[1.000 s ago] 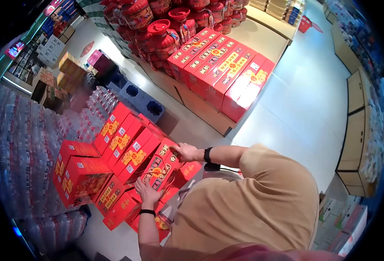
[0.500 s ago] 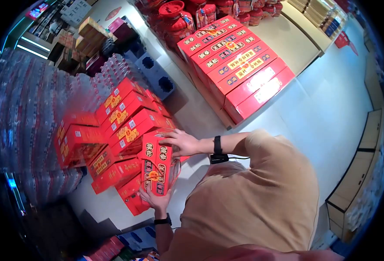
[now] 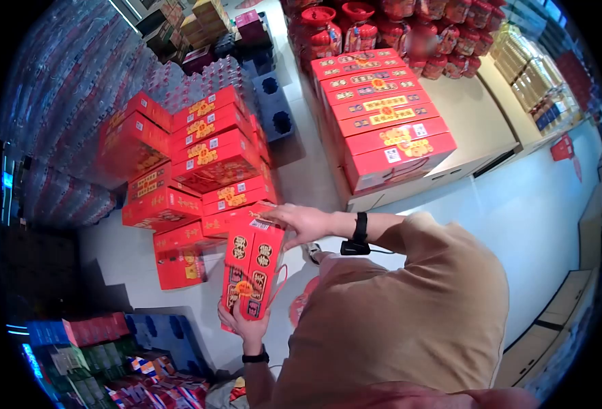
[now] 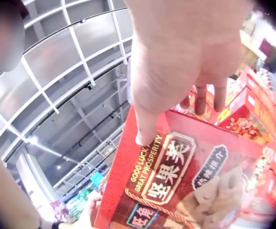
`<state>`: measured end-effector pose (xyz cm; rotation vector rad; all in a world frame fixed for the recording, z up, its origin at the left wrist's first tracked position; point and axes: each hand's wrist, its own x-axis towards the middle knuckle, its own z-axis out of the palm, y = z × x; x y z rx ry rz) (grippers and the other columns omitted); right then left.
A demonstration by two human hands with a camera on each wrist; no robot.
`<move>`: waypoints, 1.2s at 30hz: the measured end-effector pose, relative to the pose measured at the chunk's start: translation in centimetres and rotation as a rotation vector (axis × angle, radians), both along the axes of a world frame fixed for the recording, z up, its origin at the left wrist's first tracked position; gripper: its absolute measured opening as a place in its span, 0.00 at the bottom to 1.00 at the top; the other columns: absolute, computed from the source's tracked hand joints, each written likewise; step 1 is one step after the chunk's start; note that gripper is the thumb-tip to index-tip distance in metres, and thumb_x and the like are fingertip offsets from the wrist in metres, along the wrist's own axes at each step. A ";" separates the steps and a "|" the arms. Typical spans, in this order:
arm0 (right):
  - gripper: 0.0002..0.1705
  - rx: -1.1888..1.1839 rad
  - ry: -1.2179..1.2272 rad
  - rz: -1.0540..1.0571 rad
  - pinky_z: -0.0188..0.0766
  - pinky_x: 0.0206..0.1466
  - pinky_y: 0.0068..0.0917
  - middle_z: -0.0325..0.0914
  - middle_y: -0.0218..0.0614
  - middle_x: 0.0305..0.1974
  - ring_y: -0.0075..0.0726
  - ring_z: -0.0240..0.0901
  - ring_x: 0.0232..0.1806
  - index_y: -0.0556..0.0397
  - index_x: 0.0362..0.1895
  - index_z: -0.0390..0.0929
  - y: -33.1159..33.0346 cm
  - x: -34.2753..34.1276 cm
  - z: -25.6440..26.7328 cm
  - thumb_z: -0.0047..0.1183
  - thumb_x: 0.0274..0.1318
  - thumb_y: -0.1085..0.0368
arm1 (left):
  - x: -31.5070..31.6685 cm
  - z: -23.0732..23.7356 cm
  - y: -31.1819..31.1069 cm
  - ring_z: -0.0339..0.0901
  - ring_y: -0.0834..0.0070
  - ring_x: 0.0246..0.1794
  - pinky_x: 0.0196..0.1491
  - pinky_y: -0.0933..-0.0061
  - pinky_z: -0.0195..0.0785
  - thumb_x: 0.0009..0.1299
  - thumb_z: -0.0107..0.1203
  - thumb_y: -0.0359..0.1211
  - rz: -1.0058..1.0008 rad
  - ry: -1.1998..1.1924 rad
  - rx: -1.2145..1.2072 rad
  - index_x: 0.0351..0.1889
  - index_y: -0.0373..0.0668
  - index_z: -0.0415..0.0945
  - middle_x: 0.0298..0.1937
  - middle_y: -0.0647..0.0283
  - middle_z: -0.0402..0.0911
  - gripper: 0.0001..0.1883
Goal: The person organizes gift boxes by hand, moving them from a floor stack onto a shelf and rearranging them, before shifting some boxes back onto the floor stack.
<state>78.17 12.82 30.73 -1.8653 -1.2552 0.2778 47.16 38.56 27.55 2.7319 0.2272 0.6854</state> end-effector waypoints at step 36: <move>0.35 0.591 -0.033 -1.225 0.76 0.58 0.36 0.81 0.37 0.53 0.34 0.78 0.54 0.58 0.59 0.76 -89.3 -7.3 5.0 0.70 0.58 0.47 | 38.9 24.4 -75.9 0.58 0.33 0.70 0.70 0.30 0.51 0.42 0.73 0.52 -1.289 -0.205 0.166 0.62 0.61 0.81 0.71 0.35 0.60 0.43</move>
